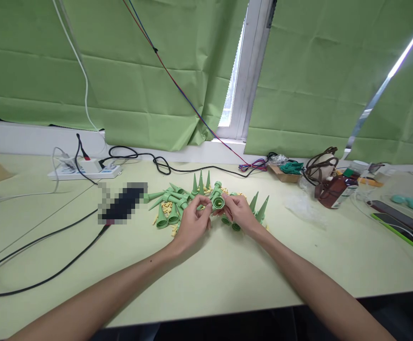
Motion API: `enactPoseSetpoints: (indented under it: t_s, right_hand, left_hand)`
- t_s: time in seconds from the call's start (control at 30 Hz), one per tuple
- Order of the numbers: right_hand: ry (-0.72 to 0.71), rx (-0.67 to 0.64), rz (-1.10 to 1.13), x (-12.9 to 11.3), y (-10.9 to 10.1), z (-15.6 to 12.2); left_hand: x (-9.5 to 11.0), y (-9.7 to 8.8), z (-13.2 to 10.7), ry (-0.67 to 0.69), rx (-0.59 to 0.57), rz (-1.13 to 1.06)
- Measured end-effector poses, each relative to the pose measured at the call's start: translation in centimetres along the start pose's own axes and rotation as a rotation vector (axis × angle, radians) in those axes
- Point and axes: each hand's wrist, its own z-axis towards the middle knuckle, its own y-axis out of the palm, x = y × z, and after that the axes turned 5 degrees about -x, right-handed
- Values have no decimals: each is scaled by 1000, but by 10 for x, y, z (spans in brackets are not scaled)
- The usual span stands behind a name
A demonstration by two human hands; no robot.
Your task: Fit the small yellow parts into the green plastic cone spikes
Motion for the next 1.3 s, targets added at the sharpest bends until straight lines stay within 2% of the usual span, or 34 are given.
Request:
enactPoseSetpoints:
  t_s: [0.27,0.57,0.97,1.3]
  right_hand:
    - [-34,-42,-142,2,-2,-2]
    - [-32,-24,-161,-5,-1,-5]
    - [-30,10,-214,-5,-2,-6]
    - [-32,44,-272,-3,-2,-7]
  left_hand:
    - [-1,-1,3,-154,-169,-172]
    - [0,-2,-3,-73,-284,-148]
    - [5,-3,-7,92,-218,71]
    - [-2,-4,-3,230,-140,264]
